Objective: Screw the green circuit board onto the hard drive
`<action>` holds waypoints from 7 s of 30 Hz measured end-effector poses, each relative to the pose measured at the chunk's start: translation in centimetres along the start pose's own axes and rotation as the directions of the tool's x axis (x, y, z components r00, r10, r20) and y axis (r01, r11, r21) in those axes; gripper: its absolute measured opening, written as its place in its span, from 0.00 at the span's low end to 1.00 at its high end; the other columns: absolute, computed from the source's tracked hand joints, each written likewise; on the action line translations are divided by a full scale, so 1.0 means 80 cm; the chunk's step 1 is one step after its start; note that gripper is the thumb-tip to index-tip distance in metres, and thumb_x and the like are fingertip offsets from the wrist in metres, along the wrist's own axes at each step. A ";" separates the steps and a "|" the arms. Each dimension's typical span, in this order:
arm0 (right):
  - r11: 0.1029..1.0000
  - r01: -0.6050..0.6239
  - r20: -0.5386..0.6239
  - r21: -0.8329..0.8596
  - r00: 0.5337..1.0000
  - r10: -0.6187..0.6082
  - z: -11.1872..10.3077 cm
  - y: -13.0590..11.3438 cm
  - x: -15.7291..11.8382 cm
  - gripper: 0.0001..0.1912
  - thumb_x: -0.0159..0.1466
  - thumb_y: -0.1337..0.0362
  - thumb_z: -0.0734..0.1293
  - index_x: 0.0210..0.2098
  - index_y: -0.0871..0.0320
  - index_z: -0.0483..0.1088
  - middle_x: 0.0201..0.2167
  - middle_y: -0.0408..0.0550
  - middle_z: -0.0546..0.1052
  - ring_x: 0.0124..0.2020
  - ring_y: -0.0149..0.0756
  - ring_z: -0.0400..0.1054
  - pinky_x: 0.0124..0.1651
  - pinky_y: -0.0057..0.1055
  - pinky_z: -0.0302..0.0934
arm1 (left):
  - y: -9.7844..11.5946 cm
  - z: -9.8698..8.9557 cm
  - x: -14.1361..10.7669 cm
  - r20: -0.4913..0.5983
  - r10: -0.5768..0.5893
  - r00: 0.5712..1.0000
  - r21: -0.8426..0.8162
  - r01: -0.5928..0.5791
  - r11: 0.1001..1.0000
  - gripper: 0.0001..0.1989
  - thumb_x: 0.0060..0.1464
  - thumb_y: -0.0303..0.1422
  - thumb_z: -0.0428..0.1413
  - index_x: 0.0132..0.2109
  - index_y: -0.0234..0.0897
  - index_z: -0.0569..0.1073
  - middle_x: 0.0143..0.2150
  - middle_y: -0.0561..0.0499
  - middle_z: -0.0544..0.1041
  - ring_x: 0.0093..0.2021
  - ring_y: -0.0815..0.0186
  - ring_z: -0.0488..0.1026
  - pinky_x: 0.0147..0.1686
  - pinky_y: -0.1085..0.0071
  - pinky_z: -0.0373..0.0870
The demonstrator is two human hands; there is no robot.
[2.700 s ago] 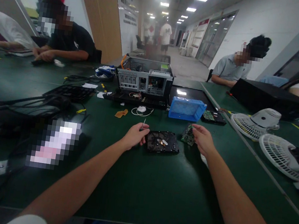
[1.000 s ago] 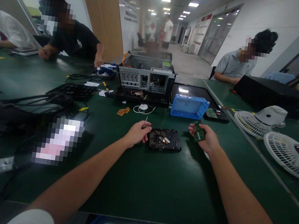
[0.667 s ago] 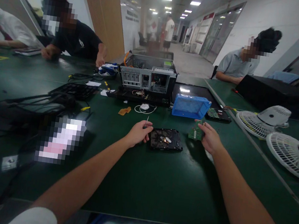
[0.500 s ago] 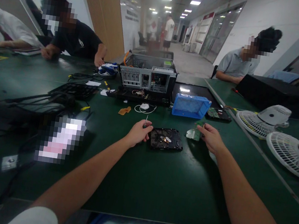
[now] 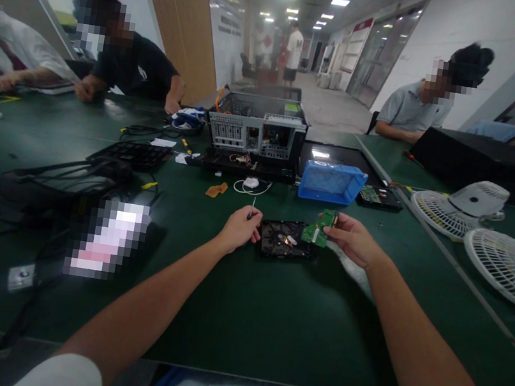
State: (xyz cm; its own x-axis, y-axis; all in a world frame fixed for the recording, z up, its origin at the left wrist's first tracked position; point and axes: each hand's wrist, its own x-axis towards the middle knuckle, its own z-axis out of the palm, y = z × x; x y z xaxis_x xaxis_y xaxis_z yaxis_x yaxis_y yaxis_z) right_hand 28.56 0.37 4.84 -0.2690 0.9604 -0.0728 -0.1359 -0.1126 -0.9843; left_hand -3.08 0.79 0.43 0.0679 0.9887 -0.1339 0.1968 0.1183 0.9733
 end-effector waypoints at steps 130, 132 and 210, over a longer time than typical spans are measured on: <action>0.467 0.165 0.077 -0.869 0.976 -0.202 0.042 0.029 0.003 0.33 0.63 0.45 0.71 0.62 0.55 0.69 0.59 0.58 0.71 0.53 0.48 0.71 0.55 0.43 0.67 | -0.015 -0.005 0.008 -0.119 0.191 0.974 0.082 -0.182 0.980 0.09 0.67 0.33 0.53 0.51 0.36 0.73 0.43 0.46 0.80 0.33 0.68 0.80 0.32 0.72 0.80; 0.440 0.191 0.097 -0.878 0.969 -0.226 0.045 0.031 0.003 0.32 0.64 0.45 0.70 0.61 0.55 0.69 0.58 0.58 0.72 0.55 0.49 0.70 0.57 0.44 0.66 | -0.016 -0.005 0.008 -0.116 0.208 0.971 0.083 -0.199 0.977 0.09 0.68 0.33 0.53 0.52 0.37 0.73 0.45 0.46 0.80 0.34 0.68 0.80 0.34 0.72 0.80; 0.107 -0.684 -0.688 -0.721 0.688 -0.231 -0.200 0.002 -0.005 0.16 0.62 0.50 0.70 0.42 0.54 0.81 0.45 0.58 0.82 0.46 0.54 0.76 0.44 0.43 0.67 | -0.013 -0.006 0.008 -0.082 0.188 0.979 0.173 -0.171 0.970 0.10 0.65 0.34 0.55 0.51 0.38 0.75 0.44 0.47 0.80 0.34 0.66 0.79 0.33 0.72 0.78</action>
State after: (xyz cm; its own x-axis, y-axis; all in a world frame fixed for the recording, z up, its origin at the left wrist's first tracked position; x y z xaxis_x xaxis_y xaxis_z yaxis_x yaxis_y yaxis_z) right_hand 43.90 4.02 2.18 0.5020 0.8623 0.0667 0.8571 -0.4857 -0.1720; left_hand -3.75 1.31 -0.56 0.0231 0.9975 0.0669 0.3480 -0.0708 0.9348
